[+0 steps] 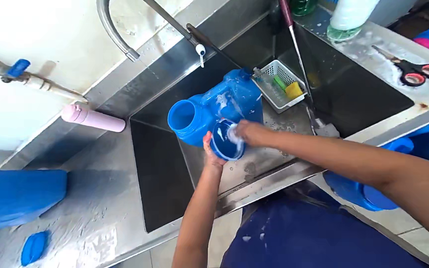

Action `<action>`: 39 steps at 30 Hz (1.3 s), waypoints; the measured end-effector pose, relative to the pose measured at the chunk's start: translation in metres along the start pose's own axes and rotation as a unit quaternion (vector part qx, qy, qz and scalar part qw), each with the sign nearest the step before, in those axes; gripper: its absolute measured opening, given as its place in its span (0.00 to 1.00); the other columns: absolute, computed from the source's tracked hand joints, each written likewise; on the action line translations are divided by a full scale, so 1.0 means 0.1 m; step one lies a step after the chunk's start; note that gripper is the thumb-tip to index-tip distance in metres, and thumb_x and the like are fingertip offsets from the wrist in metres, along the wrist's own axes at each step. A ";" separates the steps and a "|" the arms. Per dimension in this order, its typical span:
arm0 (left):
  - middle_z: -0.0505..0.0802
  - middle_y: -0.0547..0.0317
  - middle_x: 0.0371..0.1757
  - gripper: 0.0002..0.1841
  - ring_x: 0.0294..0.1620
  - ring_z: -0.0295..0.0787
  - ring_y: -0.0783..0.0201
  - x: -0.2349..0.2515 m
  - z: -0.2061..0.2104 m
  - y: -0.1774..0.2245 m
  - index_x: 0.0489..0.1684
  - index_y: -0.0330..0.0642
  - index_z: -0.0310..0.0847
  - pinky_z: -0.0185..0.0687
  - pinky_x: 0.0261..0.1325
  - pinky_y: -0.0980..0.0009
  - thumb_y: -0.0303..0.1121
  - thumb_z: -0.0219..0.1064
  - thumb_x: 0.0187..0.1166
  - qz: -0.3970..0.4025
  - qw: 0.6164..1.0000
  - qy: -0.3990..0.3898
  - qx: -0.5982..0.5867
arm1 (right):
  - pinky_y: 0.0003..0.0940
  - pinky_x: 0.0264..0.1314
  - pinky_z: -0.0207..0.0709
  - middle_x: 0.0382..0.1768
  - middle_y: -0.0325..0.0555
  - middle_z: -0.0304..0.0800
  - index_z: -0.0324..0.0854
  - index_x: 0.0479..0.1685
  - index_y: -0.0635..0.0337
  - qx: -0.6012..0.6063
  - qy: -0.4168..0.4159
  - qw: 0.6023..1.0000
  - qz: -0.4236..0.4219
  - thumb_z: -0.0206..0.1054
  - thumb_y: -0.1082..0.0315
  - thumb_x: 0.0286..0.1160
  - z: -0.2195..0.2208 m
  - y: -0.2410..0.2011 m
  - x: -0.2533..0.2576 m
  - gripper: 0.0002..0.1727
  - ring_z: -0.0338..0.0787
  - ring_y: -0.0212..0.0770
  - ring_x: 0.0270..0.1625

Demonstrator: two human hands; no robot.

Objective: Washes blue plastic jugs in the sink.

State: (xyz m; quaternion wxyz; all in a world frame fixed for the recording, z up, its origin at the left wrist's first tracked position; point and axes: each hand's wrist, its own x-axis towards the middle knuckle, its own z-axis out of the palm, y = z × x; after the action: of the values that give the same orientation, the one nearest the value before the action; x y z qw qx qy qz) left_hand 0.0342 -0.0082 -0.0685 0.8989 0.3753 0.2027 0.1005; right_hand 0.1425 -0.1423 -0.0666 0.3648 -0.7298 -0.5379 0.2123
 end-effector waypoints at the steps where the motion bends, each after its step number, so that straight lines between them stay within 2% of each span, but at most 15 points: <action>1: 0.97 0.60 0.42 0.33 0.44 0.96 0.61 0.02 0.04 -0.09 0.47 0.56 0.88 0.94 0.45 0.59 0.67 0.80 0.46 -0.002 1.000 -0.002 -0.015 | 0.61 0.77 0.73 0.61 0.67 0.89 0.89 0.53 0.73 0.001 0.050 0.999 -0.009 0.64 0.83 0.72 -0.02 0.02 0.04 0.14 0.83 0.66 0.71; 4: 0.96 0.67 0.35 0.24 0.37 0.94 0.69 0.09 0.15 -0.13 0.39 0.60 0.87 0.90 0.39 0.68 0.68 0.61 0.70 0.040 0.999 -0.009 -0.033 | 0.54 0.81 0.69 0.58 0.66 0.91 0.91 0.43 0.75 0.114 0.093 0.986 -0.072 0.65 0.80 0.72 -0.01 -0.26 -0.05 0.10 0.83 0.63 0.71; 8: 0.97 0.61 0.38 0.34 0.41 0.96 0.64 -0.02 0.17 -0.04 0.42 0.56 0.89 0.94 0.44 0.63 0.66 0.85 0.39 0.002 1.000 0.008 -0.011 | 0.57 0.81 0.69 0.64 0.67 0.89 0.89 0.52 0.76 0.042 -0.023 0.997 -0.054 0.64 0.76 0.79 -0.24 0.11 -0.17 0.13 0.82 0.65 0.74; 11: 0.93 0.69 0.32 0.27 0.35 0.92 0.73 0.08 0.24 -0.26 0.40 0.57 0.83 0.89 0.38 0.72 0.67 0.48 0.80 0.027 0.998 0.045 -0.041 | 0.60 0.87 0.61 0.74 0.70 0.79 0.83 0.65 0.74 0.098 0.027 0.993 -0.057 0.83 0.60 0.59 -0.09 -0.12 -0.08 0.34 0.72 0.67 0.82; 14: 0.90 0.70 0.30 0.35 0.33 0.87 0.76 0.09 0.24 -0.31 0.43 0.54 0.79 0.84 0.38 0.76 0.65 0.26 0.88 0.034 0.989 0.145 -0.012 | 0.52 0.86 0.62 0.73 0.74 0.77 0.73 0.73 0.80 0.185 -0.063 0.981 0.006 0.79 0.76 0.63 -0.06 -0.28 -0.22 0.35 0.74 0.63 0.80; 16: 0.89 0.63 0.36 0.33 0.38 0.89 0.68 0.05 0.28 -0.29 0.52 0.51 0.76 0.87 0.41 0.67 0.63 0.28 0.91 0.030 0.970 0.240 -0.006 | 0.40 0.67 0.79 0.54 0.65 0.88 0.77 0.63 0.80 0.258 -0.033 0.964 0.060 0.73 0.79 0.67 -0.22 -0.14 -0.29 0.23 0.88 0.47 0.58; 18: 0.92 0.57 0.49 0.27 0.50 0.91 0.61 -0.06 0.28 -0.16 0.63 0.49 0.74 0.89 0.52 0.60 0.54 0.32 0.94 0.062 0.975 0.208 -0.043 | 0.40 0.55 0.84 0.48 0.61 0.89 0.78 0.61 0.78 0.264 0.082 0.955 0.104 0.70 0.78 0.73 -0.46 0.13 -0.29 0.19 0.89 0.43 0.47; 21: 0.94 0.66 0.42 0.23 0.45 0.92 0.71 -0.17 0.40 -0.10 0.53 0.51 0.80 0.90 0.50 0.69 0.47 0.36 0.95 0.082 0.990 0.115 0.000 | 0.48 0.67 0.81 0.57 0.64 0.87 0.77 0.62 0.76 0.200 0.219 0.954 0.048 0.77 0.69 0.67 -0.18 0.13 -0.23 0.26 0.88 0.50 0.60; 23: 0.91 0.71 0.33 0.27 0.37 0.89 0.77 -0.18 0.48 -0.20 0.45 0.54 0.81 0.86 0.42 0.76 0.51 0.33 0.95 0.067 0.991 0.102 0.057 | 0.61 0.66 0.76 0.54 0.73 0.87 0.83 0.48 0.80 0.125 0.263 0.956 -0.018 0.80 0.65 0.56 0.14 -0.23 -0.11 0.26 0.86 0.66 0.62; 25: 0.91 0.66 0.43 0.25 0.46 0.89 0.73 -0.28 0.63 -0.26 0.59 0.50 0.77 0.87 0.51 0.71 0.47 0.31 0.96 0.071 0.987 0.130 0.055 | 0.67 0.68 0.75 0.54 0.76 0.88 0.86 0.49 0.80 0.067 0.255 0.965 0.009 0.74 0.67 0.67 0.05 -0.25 0.06 0.20 0.85 0.73 0.64; 27: 0.89 0.57 0.55 0.25 0.57 0.87 0.67 -0.41 0.69 -0.29 0.71 0.41 0.71 0.83 0.63 0.64 0.42 0.31 0.96 0.072 0.987 0.132 0.056 | 0.69 0.68 0.74 0.58 0.73 0.86 0.83 0.56 0.76 0.052 0.241 0.966 0.075 0.64 0.64 0.83 -0.04 -0.17 0.13 0.19 0.85 0.71 0.66; 31: 0.88 0.66 0.33 0.21 0.35 0.87 0.76 -0.42 0.65 -0.16 0.49 0.43 0.76 0.85 0.42 0.76 0.37 0.34 0.96 0.097 0.966 0.214 0.112 | 0.64 0.60 0.81 0.52 0.73 0.90 0.83 0.55 0.80 0.080 0.267 0.957 0.080 0.72 0.74 0.67 0.31 -0.49 -0.07 0.19 0.91 0.68 0.57; 33: 0.90 0.57 0.48 0.21 0.51 0.87 0.68 -0.49 0.59 -0.16 0.63 0.38 0.75 0.84 0.58 0.67 0.38 0.36 0.96 0.078 0.973 0.191 0.098 | 0.70 0.58 0.78 0.55 0.76 0.85 0.76 0.64 0.79 0.089 0.229 0.957 0.156 0.69 0.72 0.75 0.23 -0.34 0.00 0.22 0.88 0.72 0.58; 37: 0.82 0.62 0.35 0.14 0.37 0.79 0.79 -0.57 0.61 -0.11 0.53 0.30 0.73 0.78 0.45 0.80 0.24 0.39 0.92 0.090 0.945 0.218 0.225 | 0.59 0.52 0.84 0.47 0.70 0.89 0.83 0.51 0.75 0.055 0.294 0.954 0.004 0.75 0.70 0.58 0.39 -0.60 -0.06 0.21 0.90 0.65 0.53; 39: 0.82 0.61 0.29 0.14 0.32 0.79 0.79 -0.59 0.58 -0.19 0.39 0.27 0.78 0.77 0.42 0.80 0.23 0.45 0.87 0.155 0.892 0.216 0.366 | 0.62 0.64 0.79 0.54 0.72 0.89 0.87 0.53 0.76 0.131 0.236 0.963 0.003 0.74 0.77 0.63 0.25 -0.50 0.02 0.17 0.88 0.67 0.62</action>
State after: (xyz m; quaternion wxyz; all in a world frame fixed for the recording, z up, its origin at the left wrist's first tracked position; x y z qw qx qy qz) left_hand 0.0075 -0.0780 -0.0286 0.6048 0.6734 0.3537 0.2359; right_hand 0.0943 -0.1248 -0.0438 0.5729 -0.7066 -0.4023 0.1033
